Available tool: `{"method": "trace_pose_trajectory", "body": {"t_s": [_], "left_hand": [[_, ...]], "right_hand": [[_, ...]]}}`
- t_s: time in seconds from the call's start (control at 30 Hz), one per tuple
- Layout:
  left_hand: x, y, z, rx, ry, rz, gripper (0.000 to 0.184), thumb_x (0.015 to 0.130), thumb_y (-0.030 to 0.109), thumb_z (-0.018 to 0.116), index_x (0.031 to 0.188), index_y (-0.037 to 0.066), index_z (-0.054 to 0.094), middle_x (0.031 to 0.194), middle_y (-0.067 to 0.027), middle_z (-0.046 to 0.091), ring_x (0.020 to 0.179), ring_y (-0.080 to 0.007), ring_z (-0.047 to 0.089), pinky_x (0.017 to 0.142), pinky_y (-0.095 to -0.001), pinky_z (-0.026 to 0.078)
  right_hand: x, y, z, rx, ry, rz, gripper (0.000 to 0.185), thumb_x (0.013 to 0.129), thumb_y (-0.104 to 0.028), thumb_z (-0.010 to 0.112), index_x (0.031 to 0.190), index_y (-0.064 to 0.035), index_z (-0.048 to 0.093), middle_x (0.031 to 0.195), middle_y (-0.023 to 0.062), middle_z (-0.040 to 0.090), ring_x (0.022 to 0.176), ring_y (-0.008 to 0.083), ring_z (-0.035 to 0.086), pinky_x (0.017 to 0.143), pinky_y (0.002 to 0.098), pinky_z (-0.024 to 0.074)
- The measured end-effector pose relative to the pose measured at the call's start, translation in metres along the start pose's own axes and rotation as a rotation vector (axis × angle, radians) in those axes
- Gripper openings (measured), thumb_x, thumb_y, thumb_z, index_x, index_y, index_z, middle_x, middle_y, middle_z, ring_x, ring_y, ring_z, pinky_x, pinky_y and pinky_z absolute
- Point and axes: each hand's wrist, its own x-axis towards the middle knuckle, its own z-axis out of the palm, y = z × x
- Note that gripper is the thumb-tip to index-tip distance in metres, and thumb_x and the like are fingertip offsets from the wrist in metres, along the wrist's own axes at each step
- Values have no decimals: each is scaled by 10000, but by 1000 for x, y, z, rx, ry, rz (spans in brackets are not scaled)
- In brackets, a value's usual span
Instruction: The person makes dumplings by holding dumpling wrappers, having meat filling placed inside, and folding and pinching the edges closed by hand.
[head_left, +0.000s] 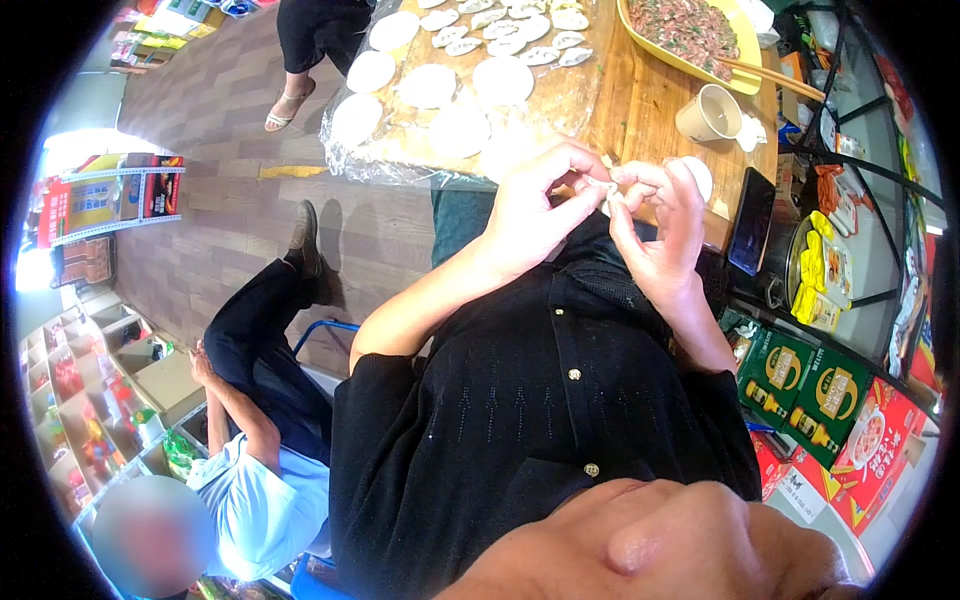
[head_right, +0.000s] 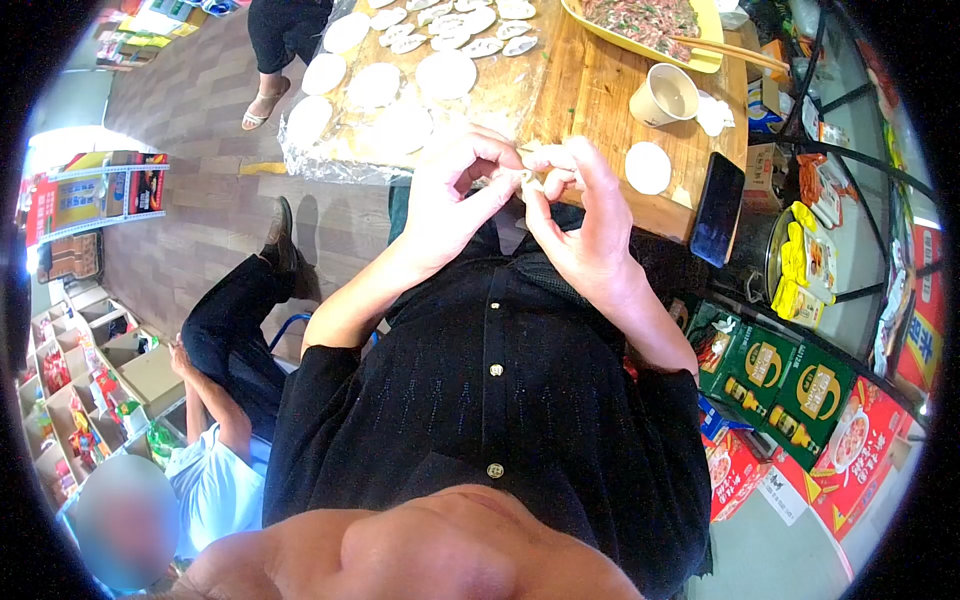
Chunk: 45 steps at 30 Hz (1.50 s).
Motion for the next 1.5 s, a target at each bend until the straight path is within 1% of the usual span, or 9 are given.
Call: {"method": "trace_pose_trajectory", "body": {"t_s": [0.3, 0.4, 0.6, 0.9, 1.03, 1.17, 1.3, 1.37, 1.5], "left_hand": [[-9, 0, 2, -186, 59, -134, 103, 847, -1, 670, 940, 2, 625, 947, -55, 618, 836, -98, 607, 712, -231, 507], [-9, -1, -3, -115, -34, -110, 114, 876, 1, 647, 988, 2, 625, 1021, -65, 614, 914, -120, 607, 808, -257, 512], [-6, 7, -7, 201, -90, 185, 109, 834, -4, 676, 940, -3, 650, 947, -95, 659, 875, -174, 639, 796, -281, 511], [-4, 3, -4, 293, -49, 221, 86, 799, -34, 672, 855, 2, 618, 894, -88, 660, 806, -185, 637, 758, -286, 503], [4, -17, 7, 324, 88, 174, 104, 801, -37, 662, 852, 7, 583, 874, -76, 638, 752, -153, 623, 688, -265, 500], [14, -36, 3, -158, 247, -150, 125, 865, 12, 634, 954, 12, 546, 903, -45, 618, 759, -100, 602, 668, -232, 493], [19, -33, -7, -376, 156, -269, 275, 921, 51, 582, 1187, -5, 539, 973, -54, 622, 784, -81, 594, 727, -211, 496], [20, -34, -7, -342, 141, -254, 290, 926, 58, 576, 1209, -2, 551, 985, -54, 629, 779, -80, 593, 723, -213, 498], [23, -32, -12, 1, 55, -225, 268, 929, 79, 580, 1184, 6, 614, 996, -46, 649, 768, -75, 590, 708, -217, 498]], "right_hand": [[2, 4, -11, -193, -25, -149, 745, 766, 144, 647, 1394, -32, 287, 898, 75, 618, 711, 112, 551, 679, 247, 479], [1, 0, -14, -129, -53, -97, 744, 773, 145, 641, 1397, -32, 277, 895, 76, 617, 725, 116, 563, 679, 253, 483], [1, -2, -10, -98, -68, -140, 716, 785, 145, 636, 1391, -26, 297, 886, 80, 618, 751, 116, 573, 681, 249, 481], [19, -9, -10, -304, -211, -126, 463, 715, 105, 687, 1113, -53, 512, 845, 112, 609, 715, 270, 596, 640, 351, 485], [26, 10, -7, -462, -160, -377, 482, 719, 73, 704, 1136, -55, 500, 868, 125, 602, 748, 317, 594, 635, 377, 483], [26, 18, 1, -279, -33, -94, 567, 807, 15, 675, 1308, -38, 415, 1094, 138, 574, 878, 243, 614, 735, 333, 513], [21, 31, 9, 332, 91, 277, 572, 895, -24, 618, 1384, 22, 327, 1221, 133, 550, 1101, 194, 561, 879, 303, 487], [15, 45, 9, 563, -38, 487, 503, 929, -20, 569, 1375, 21, 341, 1253, 147, 550, 1132, 188, 550, 920, 304, 470], [15, 48, 11, 563, 19, 491, 439, 937, -17, 555, 1340, 36, 391, 1189, 143, 600, 1094, 175, 577, 933, 304, 464]]}}
